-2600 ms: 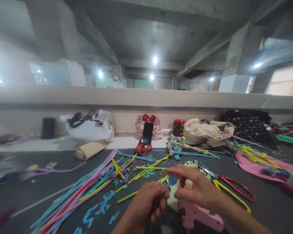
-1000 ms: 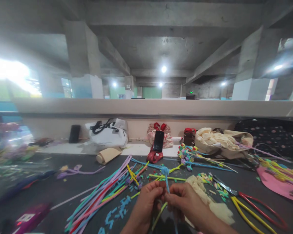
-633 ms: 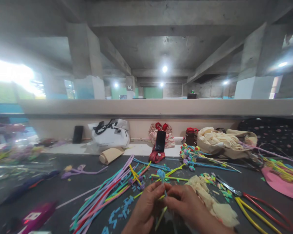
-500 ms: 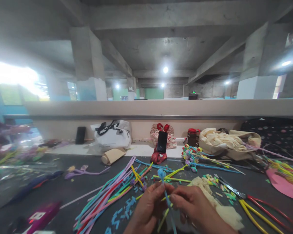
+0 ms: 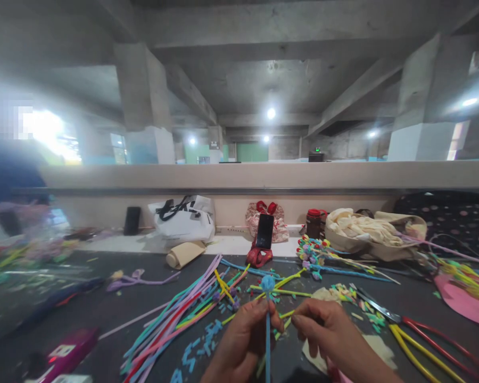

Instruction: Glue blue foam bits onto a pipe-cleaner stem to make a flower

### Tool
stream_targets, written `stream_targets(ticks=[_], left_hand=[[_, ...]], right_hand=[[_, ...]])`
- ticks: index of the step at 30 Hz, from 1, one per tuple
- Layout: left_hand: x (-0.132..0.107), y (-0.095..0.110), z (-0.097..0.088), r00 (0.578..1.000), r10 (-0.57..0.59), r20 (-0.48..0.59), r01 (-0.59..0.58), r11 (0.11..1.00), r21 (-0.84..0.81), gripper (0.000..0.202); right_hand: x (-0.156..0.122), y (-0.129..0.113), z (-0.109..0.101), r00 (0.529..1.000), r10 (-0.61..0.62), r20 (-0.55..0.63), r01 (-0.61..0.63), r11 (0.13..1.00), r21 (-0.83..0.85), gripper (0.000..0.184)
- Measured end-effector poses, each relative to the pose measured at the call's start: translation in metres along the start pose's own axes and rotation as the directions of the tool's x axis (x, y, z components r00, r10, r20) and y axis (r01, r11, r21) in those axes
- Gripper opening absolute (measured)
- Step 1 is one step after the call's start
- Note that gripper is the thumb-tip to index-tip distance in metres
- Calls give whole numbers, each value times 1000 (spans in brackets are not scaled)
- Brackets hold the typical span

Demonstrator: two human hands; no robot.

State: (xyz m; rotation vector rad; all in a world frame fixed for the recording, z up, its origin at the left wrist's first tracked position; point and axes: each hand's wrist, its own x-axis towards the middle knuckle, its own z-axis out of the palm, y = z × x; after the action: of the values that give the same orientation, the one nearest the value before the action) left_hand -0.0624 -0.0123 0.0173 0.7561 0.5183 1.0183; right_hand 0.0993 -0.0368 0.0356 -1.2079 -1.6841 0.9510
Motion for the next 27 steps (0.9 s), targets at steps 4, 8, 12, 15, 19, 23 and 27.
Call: stream_targets(ticks=[4, 8, 12, 15, 19, 23, 27], left_hand=[[1, -2, -2, 997, -26, 75, 24, 999, 24, 18], [3, -4, -4, 984, -56, 171, 42, 996, 84, 19], [4, -6, -3, 985, -75, 157, 62, 995, 84, 17], [4, -8, -2, 982, -98, 164, 82, 991, 102, 18], [3, -7, 0, 974, -98, 205, 76, 991, 113, 20], [3, -7, 0, 975, -106, 195, 81, 988, 130, 19], [1, -8, 2, 980, -106, 169, 85, 988, 130, 18]], right_hand=[[7, -1, -7, 991, -96, -94, 98, 995, 17, 21], [14, -7, -11, 991, -123, -60, 131, 981, 144, 37], [16, -12, -7, 992, -125, -2, 123, 974, 191, 43], [16, -14, -3, 993, -118, 7, 115, 975, 192, 43], [16, -14, 0, 997, -74, -11, 75, 981, 180, 38], [19, -12, 1, 998, -67, -17, 69, 977, 204, 33], [20, -12, 3, 998, -63, -18, 66, 972, 227, 31]])
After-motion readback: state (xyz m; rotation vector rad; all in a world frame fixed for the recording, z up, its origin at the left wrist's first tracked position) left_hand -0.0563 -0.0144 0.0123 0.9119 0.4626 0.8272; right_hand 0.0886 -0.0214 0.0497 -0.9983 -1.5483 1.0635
